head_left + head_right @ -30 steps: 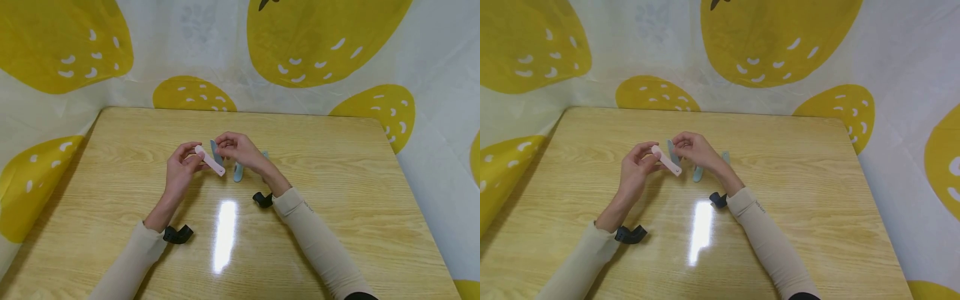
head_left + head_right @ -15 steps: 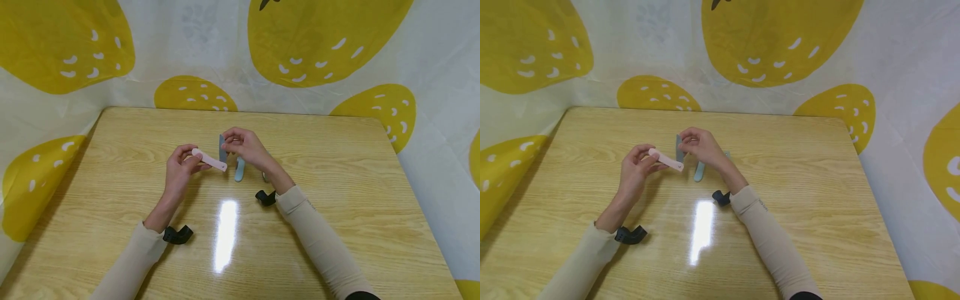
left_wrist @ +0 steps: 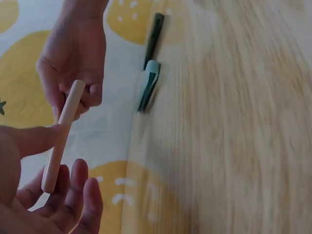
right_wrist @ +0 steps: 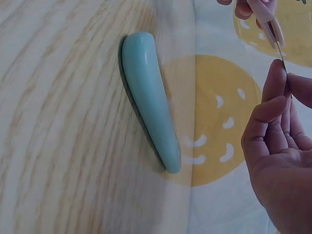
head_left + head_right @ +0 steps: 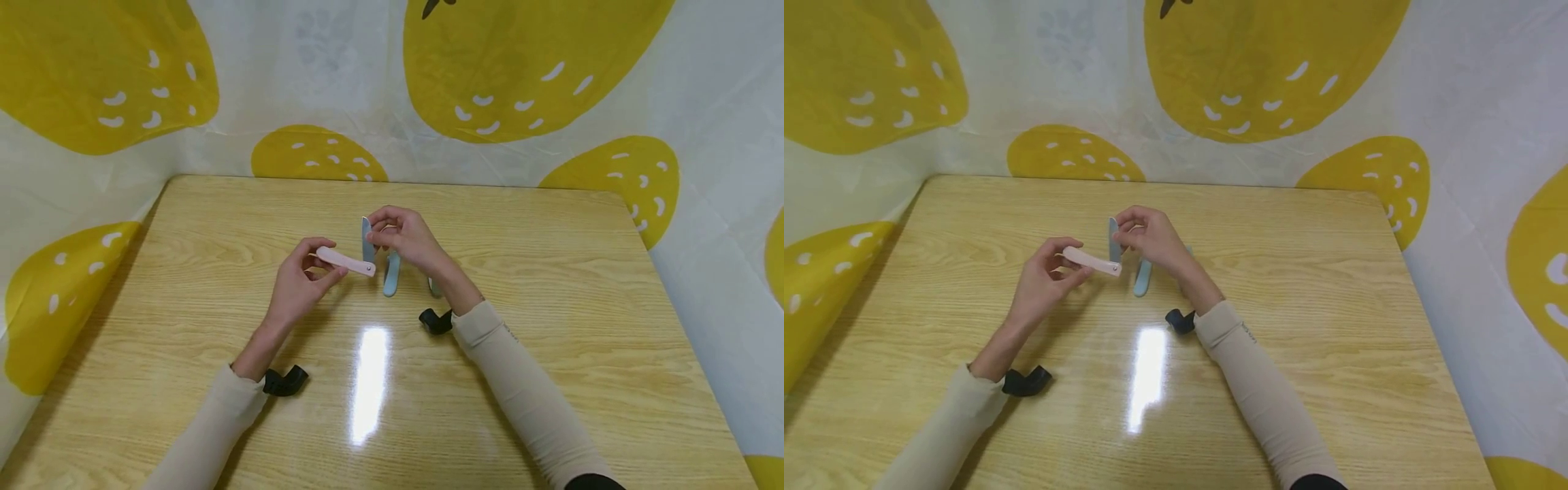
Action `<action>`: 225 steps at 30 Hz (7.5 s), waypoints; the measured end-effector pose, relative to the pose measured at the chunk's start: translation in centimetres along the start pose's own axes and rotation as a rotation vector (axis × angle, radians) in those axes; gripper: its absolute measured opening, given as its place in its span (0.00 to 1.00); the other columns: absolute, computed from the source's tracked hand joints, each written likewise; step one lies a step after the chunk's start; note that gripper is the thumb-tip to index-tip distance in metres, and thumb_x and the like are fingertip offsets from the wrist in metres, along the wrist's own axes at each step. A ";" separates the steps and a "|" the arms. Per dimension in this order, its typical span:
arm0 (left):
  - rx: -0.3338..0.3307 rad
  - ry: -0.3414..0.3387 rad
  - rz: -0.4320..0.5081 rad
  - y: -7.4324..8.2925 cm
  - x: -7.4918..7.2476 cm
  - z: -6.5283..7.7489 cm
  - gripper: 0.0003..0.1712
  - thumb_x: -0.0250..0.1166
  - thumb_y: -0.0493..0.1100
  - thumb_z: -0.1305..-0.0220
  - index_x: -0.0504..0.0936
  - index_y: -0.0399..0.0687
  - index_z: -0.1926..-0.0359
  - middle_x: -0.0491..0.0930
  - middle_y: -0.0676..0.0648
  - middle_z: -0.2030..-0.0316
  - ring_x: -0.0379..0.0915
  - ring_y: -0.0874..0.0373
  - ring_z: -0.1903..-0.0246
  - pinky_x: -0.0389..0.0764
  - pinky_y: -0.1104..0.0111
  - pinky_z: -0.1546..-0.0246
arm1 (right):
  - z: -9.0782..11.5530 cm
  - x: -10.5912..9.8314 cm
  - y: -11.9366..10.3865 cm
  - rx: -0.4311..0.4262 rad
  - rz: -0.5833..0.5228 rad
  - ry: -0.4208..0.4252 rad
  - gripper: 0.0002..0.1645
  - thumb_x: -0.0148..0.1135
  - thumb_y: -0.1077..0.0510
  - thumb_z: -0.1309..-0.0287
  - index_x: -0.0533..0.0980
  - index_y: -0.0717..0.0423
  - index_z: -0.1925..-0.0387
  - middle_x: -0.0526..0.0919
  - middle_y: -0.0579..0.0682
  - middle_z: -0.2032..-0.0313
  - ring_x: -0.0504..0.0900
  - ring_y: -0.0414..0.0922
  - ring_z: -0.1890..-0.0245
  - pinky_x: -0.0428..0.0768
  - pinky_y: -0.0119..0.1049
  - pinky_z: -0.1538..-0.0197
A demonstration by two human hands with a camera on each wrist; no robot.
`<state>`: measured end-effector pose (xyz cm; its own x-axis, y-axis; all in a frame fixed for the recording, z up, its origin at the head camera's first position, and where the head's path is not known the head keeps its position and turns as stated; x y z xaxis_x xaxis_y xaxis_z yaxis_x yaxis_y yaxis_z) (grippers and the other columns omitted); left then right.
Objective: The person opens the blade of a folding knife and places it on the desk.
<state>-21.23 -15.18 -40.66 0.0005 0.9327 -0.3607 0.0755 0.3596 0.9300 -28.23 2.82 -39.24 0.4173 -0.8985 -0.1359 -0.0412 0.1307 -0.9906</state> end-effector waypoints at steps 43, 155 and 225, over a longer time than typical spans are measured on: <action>0.156 0.247 -0.209 1.3 -1.8 1.1 0.18 0.84 0.53 0.49 0.87 0.46 0.71 0.86 0.46 0.81 0.72 0.67 0.86 0.67 0.74 0.86 | -0.4 -2.6 1.3 0.008 -0.178 0.161 0.05 0.63 0.67 0.32 0.73 0.61 0.58 0.84 0.45 0.75 0.86 0.39 0.75 0.79 0.31 0.66; -0.009 -0.115 -0.486 -2.2 -0.4 2.5 0.22 0.81 0.42 0.43 0.85 0.39 0.50 0.84 0.43 0.61 0.75 0.52 0.65 0.75 0.64 0.63 | -6.1 3.3 2.8 0.040 0.760 -0.143 0.35 0.71 0.44 0.34 0.75 0.44 0.29 0.79 0.53 0.52 0.77 0.50 0.53 0.69 0.47 0.46; 0.046 -0.202 -0.432 1.5 7.1 1.0 0.23 0.74 0.44 0.34 0.81 0.41 0.41 0.84 0.43 0.49 0.81 0.49 0.50 0.83 0.56 0.47 | -0.8 -4.2 3.9 0.160 0.553 -0.024 0.19 0.63 0.57 0.29 0.79 0.61 0.41 0.84 0.60 0.49 0.80 0.54 0.49 0.78 0.41 0.51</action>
<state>-20.13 -8.05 -41.88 0.1527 0.6724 -0.7242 0.1556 0.7073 0.6895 -30.88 6.80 -42.53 0.3931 -0.6693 -0.6304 -0.1214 0.6418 -0.7572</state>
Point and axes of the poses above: each hand's wrist, its own z-axis away from the middle knuckle, its own x-axis out of the palm, y = z × x, the point moved 10 cm from there along -z, towards the middle knuckle
